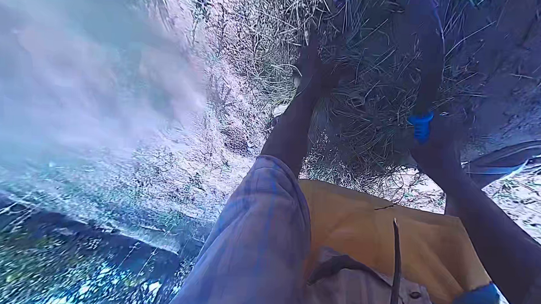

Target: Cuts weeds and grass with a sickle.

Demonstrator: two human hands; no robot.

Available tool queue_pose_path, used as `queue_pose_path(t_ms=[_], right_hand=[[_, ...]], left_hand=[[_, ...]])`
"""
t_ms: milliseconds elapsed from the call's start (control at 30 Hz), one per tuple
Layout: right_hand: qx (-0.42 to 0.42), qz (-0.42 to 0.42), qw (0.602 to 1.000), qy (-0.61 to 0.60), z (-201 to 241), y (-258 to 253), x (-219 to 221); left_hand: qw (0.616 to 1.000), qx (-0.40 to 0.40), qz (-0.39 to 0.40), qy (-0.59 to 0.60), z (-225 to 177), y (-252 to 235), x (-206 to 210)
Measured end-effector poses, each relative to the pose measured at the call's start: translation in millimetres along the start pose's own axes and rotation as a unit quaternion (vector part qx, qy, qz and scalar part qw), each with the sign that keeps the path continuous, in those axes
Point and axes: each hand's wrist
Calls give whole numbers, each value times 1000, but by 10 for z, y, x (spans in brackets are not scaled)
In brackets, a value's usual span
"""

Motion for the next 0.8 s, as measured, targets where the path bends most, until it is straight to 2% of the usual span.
queue_pose_path(t_ms=[67, 167, 233, 300, 367, 467, 533, 567, 667, 800], right_hand=[[-10, 31, 999, 26, 93, -175, -23], [-20, 104, 993, 43, 434, -604, -101], [-33, 132, 988, 68, 657, -874, -76], [-8, 159, 981, 108, 597, -894, 25], [48, 196, 969, 146, 172, -490, 66], [119, 227, 950, 180, -438, 358, -104], [119, 253, 941, 193, -583, 858, -246], [106, 253, 942, 191, -558, 948, -280], [50, 213, 959, 178, -334, 575, -342], [-33, 186, 973, 132, 433, -355, -194]], left_hand=[[999, -18, 26, 7, 206, 89, 87], [995, -52, 67, -59, 337, 198, 166], [995, -55, 59, -55, 393, 189, 210], [997, -47, 48, -46, 450, 218, 234], [997, -25, 55, -42, 511, 334, 234], [994, 1, 100, -53, 557, 618, 266], [988, -33, 131, -79, 723, 970, 521], [985, -56, 138, -90, 774, 1074, 567], [982, -69, 142, -101, 659, 1038, 552], [981, -72, 136, -118, 690, 1053, 589]])
Point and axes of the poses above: each hand's wrist, its own y-axis away from the middle knuckle, its own x-axis out of the palm, z = x × y, and after that the axes turned 10 degrees about -x, right-handed
